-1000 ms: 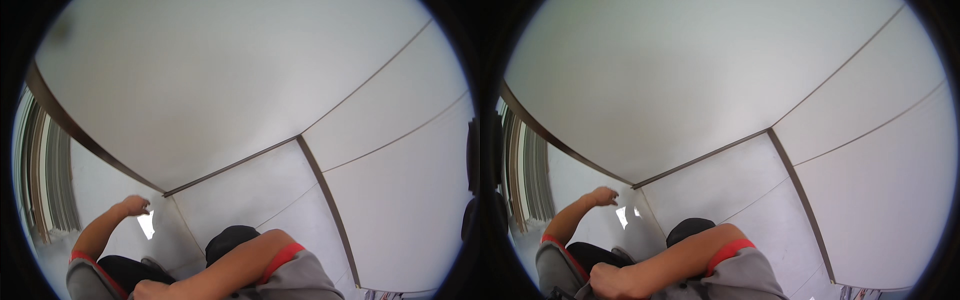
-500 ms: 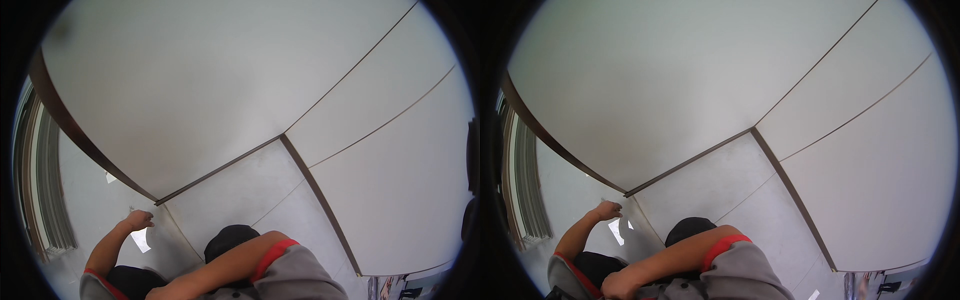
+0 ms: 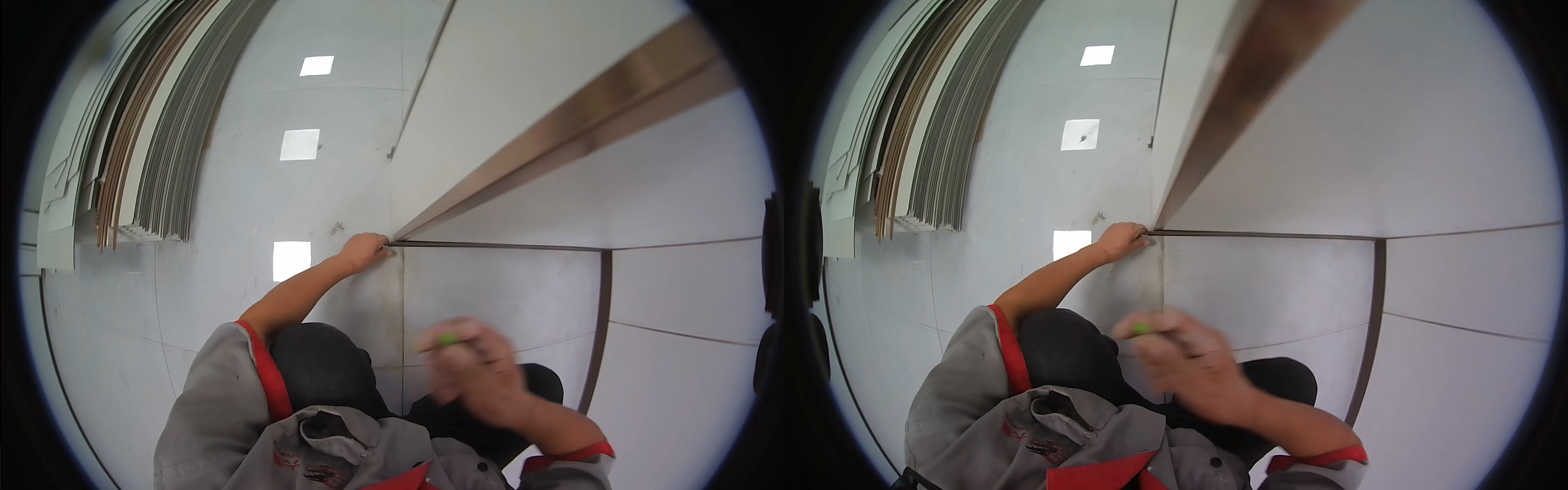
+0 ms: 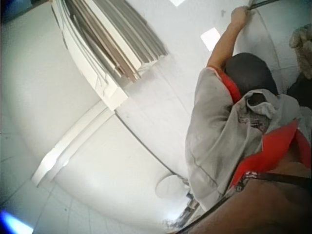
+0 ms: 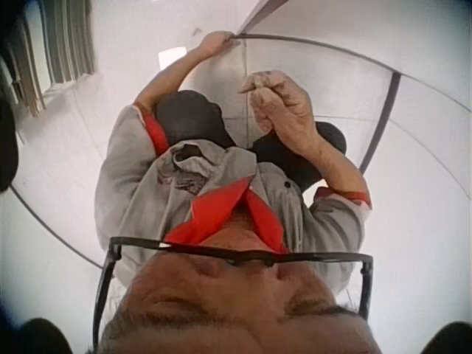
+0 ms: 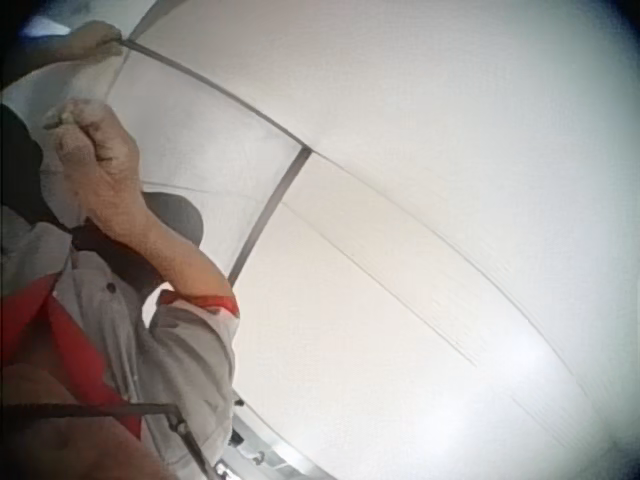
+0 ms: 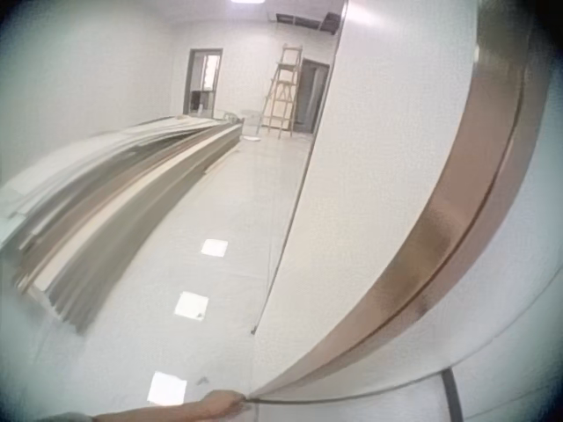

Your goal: The person measures wall corners and trim pieces, marks them, cuts them with an angle grinder, and fits them into place along the base of the wall.

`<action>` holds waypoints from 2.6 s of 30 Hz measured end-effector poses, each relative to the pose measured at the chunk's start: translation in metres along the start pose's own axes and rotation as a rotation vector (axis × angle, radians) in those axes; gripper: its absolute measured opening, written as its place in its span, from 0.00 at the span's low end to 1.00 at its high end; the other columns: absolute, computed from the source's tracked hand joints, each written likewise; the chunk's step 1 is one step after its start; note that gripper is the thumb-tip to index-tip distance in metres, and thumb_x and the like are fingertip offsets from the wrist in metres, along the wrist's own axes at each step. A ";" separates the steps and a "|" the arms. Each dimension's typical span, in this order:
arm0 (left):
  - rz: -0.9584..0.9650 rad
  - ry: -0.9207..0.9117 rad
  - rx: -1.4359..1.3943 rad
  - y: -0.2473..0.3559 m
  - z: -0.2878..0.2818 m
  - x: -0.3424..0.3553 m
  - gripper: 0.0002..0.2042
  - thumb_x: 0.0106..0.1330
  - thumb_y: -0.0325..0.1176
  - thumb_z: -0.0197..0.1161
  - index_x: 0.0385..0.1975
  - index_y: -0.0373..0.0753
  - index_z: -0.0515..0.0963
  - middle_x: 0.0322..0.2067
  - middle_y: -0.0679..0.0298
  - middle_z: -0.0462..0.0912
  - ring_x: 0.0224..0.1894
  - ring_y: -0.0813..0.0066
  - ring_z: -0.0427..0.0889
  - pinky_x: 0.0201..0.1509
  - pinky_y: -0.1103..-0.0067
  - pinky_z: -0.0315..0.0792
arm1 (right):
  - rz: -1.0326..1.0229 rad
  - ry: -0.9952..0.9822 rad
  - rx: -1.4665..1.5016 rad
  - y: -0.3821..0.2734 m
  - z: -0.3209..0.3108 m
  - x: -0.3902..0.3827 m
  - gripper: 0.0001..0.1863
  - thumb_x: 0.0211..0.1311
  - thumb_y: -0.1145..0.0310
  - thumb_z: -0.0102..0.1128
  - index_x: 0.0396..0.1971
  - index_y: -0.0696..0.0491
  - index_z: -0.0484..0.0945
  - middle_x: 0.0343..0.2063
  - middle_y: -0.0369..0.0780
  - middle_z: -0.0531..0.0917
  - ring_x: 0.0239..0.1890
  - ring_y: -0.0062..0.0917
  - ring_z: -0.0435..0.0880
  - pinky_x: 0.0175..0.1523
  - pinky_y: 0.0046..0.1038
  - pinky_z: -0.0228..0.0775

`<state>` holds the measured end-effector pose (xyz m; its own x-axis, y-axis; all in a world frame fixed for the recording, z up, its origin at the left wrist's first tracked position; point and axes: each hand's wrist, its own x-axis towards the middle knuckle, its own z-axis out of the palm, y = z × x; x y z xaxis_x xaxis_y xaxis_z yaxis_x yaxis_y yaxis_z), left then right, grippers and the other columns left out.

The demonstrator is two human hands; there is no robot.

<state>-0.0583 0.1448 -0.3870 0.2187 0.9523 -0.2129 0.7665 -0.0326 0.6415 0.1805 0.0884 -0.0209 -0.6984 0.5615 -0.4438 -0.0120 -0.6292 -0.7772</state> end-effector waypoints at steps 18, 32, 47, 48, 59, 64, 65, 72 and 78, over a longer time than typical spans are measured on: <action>-0.056 0.001 0.035 0.008 0.000 0.016 0.10 0.69 0.39 0.59 0.35 0.39 0.81 0.32 0.51 0.84 0.38 0.46 0.82 0.43 0.58 0.74 | -0.315 0.194 -0.768 0.148 -0.184 0.194 0.13 0.70 0.65 0.59 0.45 0.60 0.81 0.34 0.40 0.87 0.38 0.22 0.85 0.48 0.22 0.75; -0.062 -0.053 0.043 0.005 0.000 0.022 0.12 0.68 0.41 0.60 0.38 0.39 0.84 0.34 0.50 0.85 0.40 0.46 0.83 0.46 0.59 0.74 | -0.612 0.343 -1.039 0.194 -0.191 0.217 0.10 0.62 0.68 0.64 0.42 0.53 0.83 0.41 0.43 0.86 0.44 0.37 0.85 0.50 0.34 0.76; -0.054 -0.022 0.025 0.008 -0.003 0.019 0.12 0.68 0.41 0.60 0.37 0.40 0.83 0.34 0.50 0.85 0.39 0.45 0.82 0.45 0.58 0.75 | -0.640 0.349 -1.060 0.202 -0.192 0.222 0.10 0.64 0.66 0.63 0.42 0.53 0.83 0.41 0.42 0.86 0.46 0.40 0.82 0.52 0.37 0.73; -0.064 -0.027 0.027 0.009 -0.003 0.019 0.12 0.68 0.42 0.60 0.37 0.40 0.83 0.34 0.50 0.85 0.39 0.45 0.82 0.45 0.58 0.75 | -0.634 0.350 -1.056 0.202 -0.192 0.222 0.10 0.64 0.66 0.63 0.42 0.53 0.83 0.41 0.42 0.86 0.46 0.41 0.82 0.52 0.37 0.73; -0.055 -0.020 0.034 0.005 0.000 0.019 0.12 0.68 0.42 0.59 0.37 0.40 0.83 0.33 0.51 0.85 0.38 0.46 0.82 0.44 0.58 0.75 | -0.614 0.335 -1.077 0.200 -0.191 0.220 0.10 0.65 0.66 0.63 0.42 0.53 0.82 0.42 0.43 0.85 0.47 0.42 0.81 0.52 0.39 0.73; -0.056 -0.026 0.051 0.006 -0.001 0.019 0.12 0.68 0.41 0.59 0.37 0.40 0.83 0.33 0.51 0.85 0.38 0.46 0.82 0.44 0.58 0.75 | -0.619 0.336 -1.080 0.201 -0.192 0.222 0.10 0.65 0.65 0.62 0.42 0.53 0.82 0.42 0.43 0.85 0.46 0.42 0.81 0.52 0.39 0.73; -0.057 -0.027 0.053 0.007 -0.001 0.020 0.12 0.68 0.41 0.59 0.37 0.40 0.83 0.33 0.51 0.85 0.38 0.46 0.82 0.44 0.58 0.75 | -0.616 0.335 -1.081 0.202 -0.193 0.222 0.10 0.65 0.65 0.62 0.42 0.53 0.82 0.42 0.43 0.85 0.46 0.42 0.81 0.52 0.38 0.73; -0.048 -0.018 0.030 0.007 -0.001 0.019 0.12 0.69 0.41 0.59 0.38 0.40 0.83 0.34 0.51 0.85 0.38 0.45 0.82 0.44 0.58 0.75 | -0.580 0.329 -1.063 0.201 -0.193 0.221 0.10 0.65 0.65 0.62 0.43 0.53 0.82 0.41 0.43 0.85 0.47 0.41 0.81 0.53 0.37 0.72; -0.065 -0.033 0.046 0.008 -0.001 0.020 0.12 0.69 0.41 0.59 0.39 0.41 0.83 0.35 0.51 0.85 0.39 0.46 0.82 0.45 0.59 0.75 | -0.596 0.331 -1.077 0.198 -0.192 0.220 0.10 0.65 0.65 0.63 0.42 0.54 0.82 0.41 0.43 0.85 0.46 0.41 0.81 0.52 0.37 0.73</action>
<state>-0.0486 0.1635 -0.3859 0.1864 0.9424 -0.2779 0.8065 0.0148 0.5910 0.1615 0.1905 -0.3581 -0.5720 0.8101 0.1285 0.4321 0.4308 -0.7923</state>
